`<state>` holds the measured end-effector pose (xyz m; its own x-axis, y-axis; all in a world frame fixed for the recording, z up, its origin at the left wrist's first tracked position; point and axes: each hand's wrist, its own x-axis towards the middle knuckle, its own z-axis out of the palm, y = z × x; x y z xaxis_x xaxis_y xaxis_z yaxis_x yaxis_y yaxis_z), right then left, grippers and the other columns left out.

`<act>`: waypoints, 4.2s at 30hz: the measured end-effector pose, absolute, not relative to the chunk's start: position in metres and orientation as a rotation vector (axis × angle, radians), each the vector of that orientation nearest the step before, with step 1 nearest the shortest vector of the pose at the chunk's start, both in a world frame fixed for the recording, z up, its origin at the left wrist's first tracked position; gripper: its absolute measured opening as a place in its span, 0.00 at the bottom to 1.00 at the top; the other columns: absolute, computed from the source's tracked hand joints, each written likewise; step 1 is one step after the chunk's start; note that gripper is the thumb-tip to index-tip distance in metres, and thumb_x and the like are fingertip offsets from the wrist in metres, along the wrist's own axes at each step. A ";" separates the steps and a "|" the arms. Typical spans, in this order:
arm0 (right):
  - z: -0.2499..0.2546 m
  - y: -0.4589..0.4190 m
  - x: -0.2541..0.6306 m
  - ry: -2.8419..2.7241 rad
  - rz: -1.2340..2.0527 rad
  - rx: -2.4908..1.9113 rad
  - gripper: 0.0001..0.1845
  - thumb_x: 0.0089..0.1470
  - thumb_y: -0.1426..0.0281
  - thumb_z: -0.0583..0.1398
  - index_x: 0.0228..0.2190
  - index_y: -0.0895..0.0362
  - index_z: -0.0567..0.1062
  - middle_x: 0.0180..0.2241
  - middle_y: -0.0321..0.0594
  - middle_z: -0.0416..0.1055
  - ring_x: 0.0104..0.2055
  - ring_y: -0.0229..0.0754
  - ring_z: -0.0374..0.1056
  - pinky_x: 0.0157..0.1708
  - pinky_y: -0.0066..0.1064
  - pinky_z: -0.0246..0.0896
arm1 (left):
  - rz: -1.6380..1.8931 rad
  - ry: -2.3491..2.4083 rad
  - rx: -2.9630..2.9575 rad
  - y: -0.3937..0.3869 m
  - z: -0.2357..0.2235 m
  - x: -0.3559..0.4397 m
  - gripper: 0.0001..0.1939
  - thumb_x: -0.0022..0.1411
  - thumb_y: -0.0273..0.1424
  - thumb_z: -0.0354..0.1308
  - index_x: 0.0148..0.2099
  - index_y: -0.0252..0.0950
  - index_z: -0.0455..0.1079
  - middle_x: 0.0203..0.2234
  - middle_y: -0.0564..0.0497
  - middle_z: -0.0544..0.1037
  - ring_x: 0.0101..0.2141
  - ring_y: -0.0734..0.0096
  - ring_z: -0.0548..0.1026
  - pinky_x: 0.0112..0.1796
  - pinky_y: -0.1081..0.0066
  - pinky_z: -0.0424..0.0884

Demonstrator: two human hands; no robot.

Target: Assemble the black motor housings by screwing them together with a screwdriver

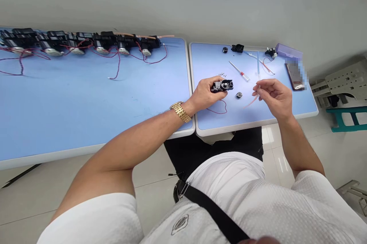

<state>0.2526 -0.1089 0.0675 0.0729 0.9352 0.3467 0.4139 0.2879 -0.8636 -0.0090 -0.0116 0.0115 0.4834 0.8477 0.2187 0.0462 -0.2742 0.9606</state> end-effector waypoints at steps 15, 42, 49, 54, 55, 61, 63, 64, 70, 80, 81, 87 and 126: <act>0.071 -0.125 0.235 -1.771 0.311 -1.316 0.21 0.68 0.70 0.67 0.59 0.43 0.78 0.38 0.31 0.86 0.43 0.45 0.86 0.37 0.40 0.81 | 0.901 0.721 1.726 -0.015 0.010 -0.010 0.16 0.55 0.34 0.66 0.46 0.36 0.85 0.31 0.52 0.80 0.32 0.71 0.74 0.35 0.69 0.70; 0.029 -0.130 0.227 -2.039 0.086 -1.677 0.07 0.72 0.66 0.60 0.46 0.49 0.78 0.37 0.40 0.85 0.37 0.48 0.80 0.37 0.40 0.70 | 0.852 0.796 1.760 -0.014 0.012 -0.010 0.15 0.56 0.33 0.65 0.45 0.36 0.83 0.31 0.53 0.81 0.30 0.71 0.72 0.34 0.69 0.68; 0.014 -0.117 0.215 -2.080 0.127 -1.810 0.03 0.70 0.67 0.59 0.42 0.49 0.74 0.35 0.41 0.83 0.35 0.50 0.76 0.33 0.39 0.58 | 0.744 0.765 1.780 -0.015 0.010 -0.008 0.13 0.55 0.33 0.64 0.43 0.36 0.83 0.31 0.53 0.80 0.32 0.70 0.73 0.36 0.68 0.68; 0.011 -0.107 0.209 -2.074 0.127 -1.841 0.04 0.71 0.66 0.59 0.41 0.50 0.72 0.36 0.42 0.82 0.34 0.50 0.74 0.33 0.39 0.56 | 0.685 0.810 1.818 -0.016 0.010 -0.010 0.16 0.56 0.31 0.63 0.45 0.37 0.84 0.33 0.53 0.83 0.33 0.69 0.75 0.38 0.67 0.69; 0.011 -0.107 0.209 -2.074 0.126 -1.840 0.04 0.72 0.65 0.59 0.41 0.50 0.73 0.36 0.42 0.82 0.34 0.50 0.74 0.33 0.39 0.56 | 0.676 0.815 1.821 -0.016 0.010 -0.010 0.17 0.56 0.31 0.63 0.47 0.37 0.85 0.35 0.53 0.85 0.34 0.68 0.77 0.39 0.67 0.70; 0.024 -0.110 0.223 -2.083 0.079 -1.805 0.14 0.78 0.60 0.55 0.44 0.51 0.78 0.42 0.44 0.83 0.39 0.49 0.77 0.38 0.40 0.64 | 0.644 0.788 1.848 -0.015 0.010 -0.010 0.22 0.57 0.28 0.62 0.53 0.39 0.86 0.43 0.51 0.88 0.42 0.63 0.82 0.47 0.65 0.74; 0.029 -0.103 0.235 -2.119 0.075 -1.776 0.16 0.78 0.64 0.53 0.46 0.51 0.81 0.44 0.45 0.84 0.44 0.50 0.78 0.43 0.42 0.67 | 0.642 0.815 1.870 -0.015 0.009 -0.010 0.19 0.57 0.29 0.63 0.50 0.38 0.85 0.39 0.52 0.87 0.38 0.65 0.80 0.42 0.67 0.73; 0.031 -0.097 0.241 -2.145 0.081 -1.757 0.16 0.77 0.66 0.53 0.48 0.50 0.82 0.45 0.45 0.84 0.47 0.52 0.79 0.45 0.42 0.69 | 0.642 0.827 1.881 -0.014 0.009 -0.010 0.16 0.57 0.29 0.63 0.47 0.37 0.85 0.36 0.52 0.85 0.36 0.66 0.79 0.40 0.67 0.72; 0.034 -0.049 0.263 -2.467 0.214 -1.624 0.28 0.71 0.76 0.54 0.64 0.46 0.81 0.57 0.45 0.82 0.55 0.52 0.77 0.47 0.43 0.71 | 0.616 0.512 2.059 -0.019 0.004 -0.013 0.21 0.54 0.25 0.62 0.50 0.39 0.85 0.39 0.51 0.87 0.38 0.65 0.82 0.43 0.67 0.76; 0.038 -0.031 0.266 -2.612 0.184 -1.615 0.11 0.70 0.72 0.62 0.46 0.50 0.85 0.45 0.46 0.80 0.50 0.55 0.72 0.41 0.44 0.62 | 0.469 0.240 2.418 -0.035 0.005 -0.008 0.22 0.54 0.18 0.64 0.49 0.41 0.85 0.67 0.49 0.82 0.60 0.48 0.80 0.56 0.54 0.81; 0.039 -0.033 0.267 -2.618 0.171 -1.613 0.10 0.70 0.72 0.62 0.45 0.50 0.84 0.45 0.47 0.80 0.50 0.55 0.71 0.41 0.45 0.63 | 0.480 0.227 2.422 -0.035 0.004 -0.008 0.22 0.54 0.18 0.64 0.48 0.41 0.85 0.67 0.49 0.82 0.60 0.48 0.80 0.58 0.53 0.80; 0.047 -0.044 0.266 -2.756 0.124 -1.634 0.14 0.75 0.69 0.56 0.46 0.56 0.82 0.48 0.53 0.79 0.52 0.57 0.68 0.51 0.47 0.65 | 0.432 0.217 2.458 -0.032 0.003 -0.008 0.22 0.57 0.20 0.62 0.52 0.40 0.84 0.70 0.48 0.80 0.64 0.46 0.79 0.64 0.48 0.76; 0.049 -0.091 0.236 -2.683 0.111 -1.837 0.19 0.77 0.68 0.53 0.58 0.55 0.79 0.51 0.51 0.78 0.50 0.55 0.69 0.42 0.42 0.59 | 0.546 0.250 2.459 -0.031 0.001 -0.012 0.17 0.63 0.21 0.61 0.53 0.34 0.81 0.61 0.40 0.85 0.58 0.51 0.85 0.60 0.53 0.80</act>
